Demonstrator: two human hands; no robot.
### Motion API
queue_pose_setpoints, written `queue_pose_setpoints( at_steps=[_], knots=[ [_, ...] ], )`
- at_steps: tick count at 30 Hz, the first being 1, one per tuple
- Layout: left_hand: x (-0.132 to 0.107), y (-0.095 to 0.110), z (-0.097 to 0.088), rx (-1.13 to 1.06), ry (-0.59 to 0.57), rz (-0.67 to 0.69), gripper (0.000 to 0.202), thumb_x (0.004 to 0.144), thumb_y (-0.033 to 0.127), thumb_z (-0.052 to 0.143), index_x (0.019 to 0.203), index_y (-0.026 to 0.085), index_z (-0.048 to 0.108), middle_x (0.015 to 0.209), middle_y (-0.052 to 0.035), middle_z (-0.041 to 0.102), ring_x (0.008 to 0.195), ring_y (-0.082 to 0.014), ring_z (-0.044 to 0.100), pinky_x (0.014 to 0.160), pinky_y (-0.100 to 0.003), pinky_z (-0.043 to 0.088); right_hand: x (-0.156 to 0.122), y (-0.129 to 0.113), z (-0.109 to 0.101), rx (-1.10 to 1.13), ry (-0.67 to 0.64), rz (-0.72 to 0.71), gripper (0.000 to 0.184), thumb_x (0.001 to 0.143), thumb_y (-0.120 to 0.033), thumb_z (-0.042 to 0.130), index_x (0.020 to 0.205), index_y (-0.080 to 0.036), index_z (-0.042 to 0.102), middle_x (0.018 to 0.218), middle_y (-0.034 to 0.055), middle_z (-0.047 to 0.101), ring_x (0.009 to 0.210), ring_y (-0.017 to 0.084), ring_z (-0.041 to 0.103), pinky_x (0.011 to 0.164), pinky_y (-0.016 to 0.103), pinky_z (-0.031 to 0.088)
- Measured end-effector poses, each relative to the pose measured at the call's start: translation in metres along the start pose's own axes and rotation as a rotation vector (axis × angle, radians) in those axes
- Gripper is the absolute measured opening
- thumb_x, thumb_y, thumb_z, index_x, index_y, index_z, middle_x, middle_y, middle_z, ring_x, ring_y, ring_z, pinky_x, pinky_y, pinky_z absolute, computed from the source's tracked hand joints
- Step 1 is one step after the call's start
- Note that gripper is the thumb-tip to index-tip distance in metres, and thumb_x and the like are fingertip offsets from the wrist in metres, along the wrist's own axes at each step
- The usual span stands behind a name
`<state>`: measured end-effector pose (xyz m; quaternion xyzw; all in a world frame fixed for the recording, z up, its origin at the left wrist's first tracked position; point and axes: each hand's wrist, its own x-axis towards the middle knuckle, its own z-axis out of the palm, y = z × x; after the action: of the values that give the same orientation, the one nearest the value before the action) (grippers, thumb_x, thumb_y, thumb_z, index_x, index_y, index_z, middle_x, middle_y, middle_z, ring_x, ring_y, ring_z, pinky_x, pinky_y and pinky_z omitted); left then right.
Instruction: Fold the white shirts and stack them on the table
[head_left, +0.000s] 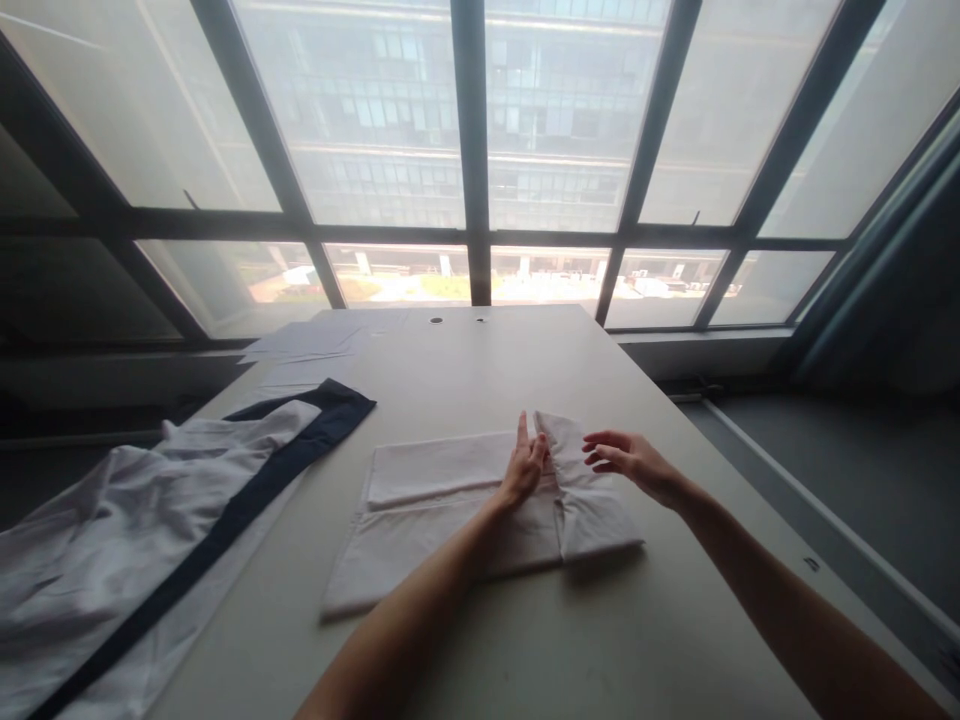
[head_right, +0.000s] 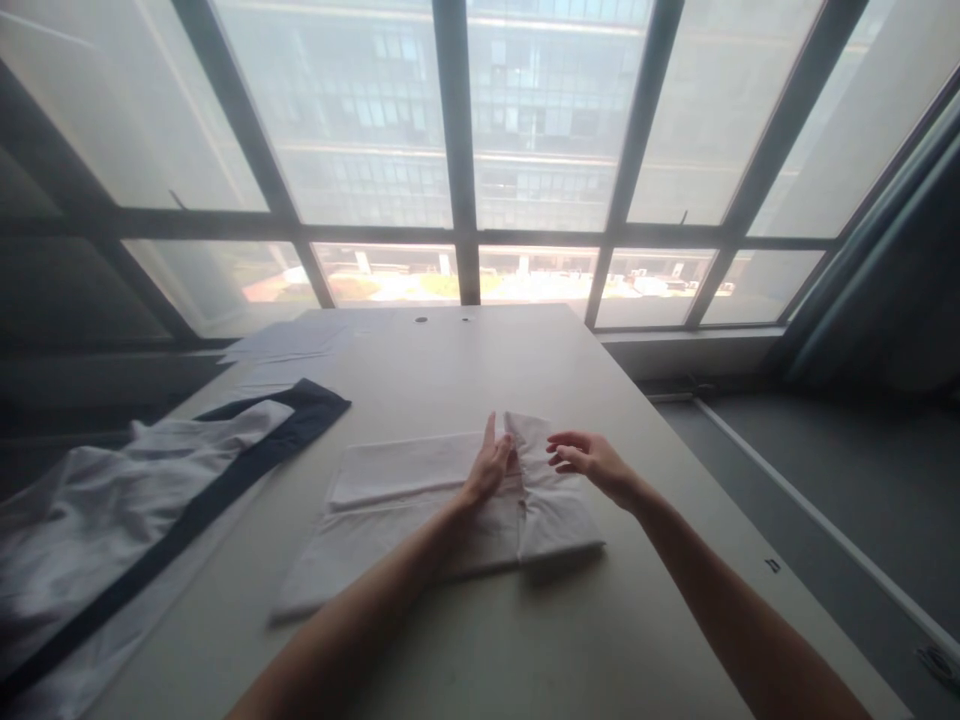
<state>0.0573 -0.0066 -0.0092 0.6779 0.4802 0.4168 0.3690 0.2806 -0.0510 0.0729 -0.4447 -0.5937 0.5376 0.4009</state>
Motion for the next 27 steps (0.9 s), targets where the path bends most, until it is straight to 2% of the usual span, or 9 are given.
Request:
queue_pose_setpoints(
  at_steps=[2,4,6,10,14,16,20,23,27],
  knots=[
    [0.003,-0.001,0.0,-0.035,0.007,-0.041,0.065,0.107,0.038,0.036,0.163,0.017,0.011,0.095,-0.0032,0.073,0.075,-0.0142,0.066,0.074,-0.027,0.053,-0.016,0.008,0.001,-0.117,0.099,-0.099,0.029,0.085,-0.04,0.074,0.107,-0.021,0.076,0.109,0.0114,0.074,0.1,0.028,0.07,0.093,0.049,0.057],
    [0.006,0.001,-0.001,0.027,-0.021,-0.045,0.056,0.104,0.035,0.042,0.157,0.019,0.033,0.105,-0.005,0.074,0.08,-0.0149,0.067,0.078,-0.026,0.054,-0.037,0.016,0.003,-0.259,0.109,-0.202,0.031,0.085,-0.04,0.073,0.113,-0.026,0.076,0.12,0.0113,0.071,0.116,0.031,0.064,0.105,0.052,0.05],
    [0.009,0.005,-0.003,0.16,-0.037,-0.041,0.046,0.103,0.031,0.043,0.147,0.019,0.051,0.12,-0.008,0.071,0.093,-0.0177,0.068,0.086,-0.028,0.053,-0.058,0.025,0.008,-0.444,-0.004,-0.292,0.046,0.086,-0.04,0.073,0.131,-0.029,0.068,0.142,0.0107,0.059,0.136,0.032,0.049,0.116,0.054,0.039],
    [0.005,0.014,-0.011,0.327,-0.004,-0.046,0.038,0.1,0.03,0.048,0.134,0.022,0.064,0.128,-0.012,0.065,0.119,-0.0271,0.058,0.107,-0.042,0.042,-0.082,0.048,0.025,-0.861,-0.245,-0.344,0.067,0.094,-0.038,0.063,0.156,-0.029,0.039,0.167,0.0078,0.027,0.154,0.03,0.02,0.124,0.055,0.02],
    [-0.006,0.017,-0.019,0.669,0.02,-0.045,0.036,0.1,0.04,0.048,0.133,0.033,0.064,0.139,-0.0109,0.053,0.127,-0.0342,0.047,0.106,-0.053,0.038,-0.079,0.07,0.036,-1.101,-0.272,-0.352,0.067,0.096,-0.027,0.055,0.159,-0.025,0.033,0.168,0.0097,0.02,0.155,0.03,0.015,0.125,0.057,0.016],
    [-0.009,0.016,-0.021,0.818,0.009,-0.009,0.039,0.102,0.04,0.045,0.138,0.036,0.059,0.141,-0.0098,0.051,0.125,-0.0331,0.046,0.103,-0.051,0.04,-0.075,0.076,0.038,-1.166,-0.269,-0.348,0.071,0.092,-0.02,0.055,0.159,-0.022,0.032,0.168,0.0104,0.018,0.155,0.031,0.015,0.124,0.056,0.016],
    [-0.006,0.016,-0.021,0.838,0.07,0.042,0.042,0.103,0.035,0.043,0.143,0.028,0.055,0.13,-0.0116,0.059,0.119,-0.0298,0.052,0.099,-0.045,0.044,-0.074,0.083,0.041,-1.233,-0.268,-0.341,0.069,0.093,-0.016,0.048,0.16,-0.022,0.031,0.167,0.0096,0.017,0.155,0.029,0.014,0.124,0.055,0.016],
    [-0.003,0.022,-0.019,0.788,0.12,0.16,0.041,0.102,0.024,0.041,0.14,0.022,0.057,0.133,-0.0113,0.06,0.123,-0.0254,0.053,0.104,-0.04,0.043,-0.078,0.083,0.043,-1.224,-0.267,-0.34,0.067,0.099,-0.028,0.047,0.161,-0.024,0.024,0.168,0.0098,0.013,0.155,0.029,0.01,0.124,0.056,0.014],
    [-0.007,0.023,-0.01,0.781,-0.102,0.354,0.046,0.104,0.039,0.04,0.147,0.024,0.051,0.153,-0.0089,0.049,0.144,-0.0262,0.037,0.12,-0.046,0.029,-0.078,0.07,0.037,-1.071,-0.328,-0.337,0.068,0.102,-0.049,0.046,0.161,-0.027,0.023,0.168,0.008,0.015,0.155,0.03,0.012,0.124,0.057,0.015]
  ],
)
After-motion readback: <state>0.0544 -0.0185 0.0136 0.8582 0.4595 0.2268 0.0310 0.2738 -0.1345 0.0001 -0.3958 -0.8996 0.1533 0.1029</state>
